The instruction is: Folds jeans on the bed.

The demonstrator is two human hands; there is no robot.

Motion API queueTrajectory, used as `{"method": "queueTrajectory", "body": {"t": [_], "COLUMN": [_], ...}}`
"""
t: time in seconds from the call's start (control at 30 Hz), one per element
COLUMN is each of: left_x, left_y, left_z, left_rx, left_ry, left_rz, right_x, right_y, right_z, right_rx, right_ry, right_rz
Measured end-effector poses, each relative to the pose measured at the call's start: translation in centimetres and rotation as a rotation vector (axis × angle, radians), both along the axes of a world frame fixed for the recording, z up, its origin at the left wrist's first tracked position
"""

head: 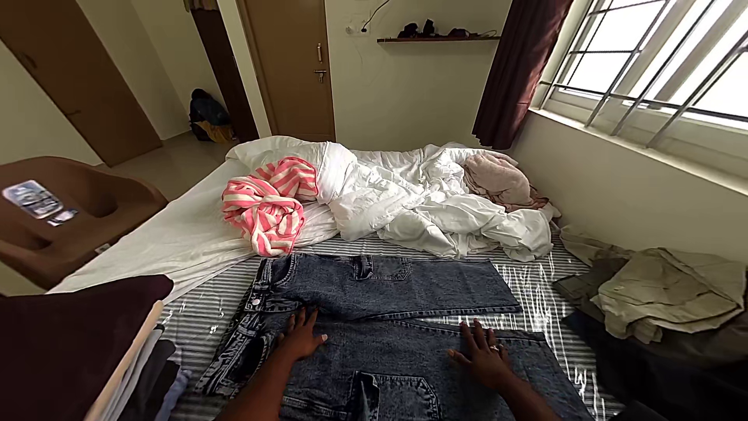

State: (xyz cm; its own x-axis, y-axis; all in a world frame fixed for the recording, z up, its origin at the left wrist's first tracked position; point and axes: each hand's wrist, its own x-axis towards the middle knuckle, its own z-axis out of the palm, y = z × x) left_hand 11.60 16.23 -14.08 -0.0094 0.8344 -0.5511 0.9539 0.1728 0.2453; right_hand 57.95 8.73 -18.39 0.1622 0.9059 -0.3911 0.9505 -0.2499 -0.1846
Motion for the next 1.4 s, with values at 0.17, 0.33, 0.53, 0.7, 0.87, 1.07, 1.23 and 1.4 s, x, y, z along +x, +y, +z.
{"method": "queueTrajectory", "body": {"t": [0.17, 0.33, 0.53, 0.7, 0.87, 1.07, 1.23, 1.4], "left_x": [0.2, 0.5, 0.6, 0.6, 1.6, 1.8, 1.4, 1.0], "left_y": [0.0, -0.1, -0.8, -0.6, -1.6, -2.9, -2.1, -0.7], "left_z": [0.5, 1.2, 0.1, -0.5, 0.2, -0.5, -1.1, -0.3], "left_rx": [0.021, 0.089, -0.06, -0.041, 0.02, 0.03, -0.022, 0.001], "left_ry": [0.004, 0.013, 0.097, 0.088, 0.139, 0.237, 0.222, 0.131], "left_rz": [0.014, 0.005, -0.227, -0.216, -0.129, 0.181, 0.195, 0.23], "right_x": [-0.2, -0.8, -0.3, -0.1, -2.8, -4.6, -3.4, -2.6], "right_y": [-0.2, 0.0, -0.1, 0.0, -1.0, -2.3, -1.5, -0.8], "right_z": [0.2, 0.8, -0.6, -0.9, 1.2, 3.0, 1.2, 1.2], "right_rx": [0.072, 0.084, 0.063, 0.104, 0.115, -0.08, -0.072, -0.007], "right_ry": [-0.02, -0.025, 0.013, -0.047, -0.163, -0.133, -0.062, -0.042], "right_rz": [0.024, 0.102, 0.149, 0.157, 0.078, -0.047, -0.06, -0.057]}}
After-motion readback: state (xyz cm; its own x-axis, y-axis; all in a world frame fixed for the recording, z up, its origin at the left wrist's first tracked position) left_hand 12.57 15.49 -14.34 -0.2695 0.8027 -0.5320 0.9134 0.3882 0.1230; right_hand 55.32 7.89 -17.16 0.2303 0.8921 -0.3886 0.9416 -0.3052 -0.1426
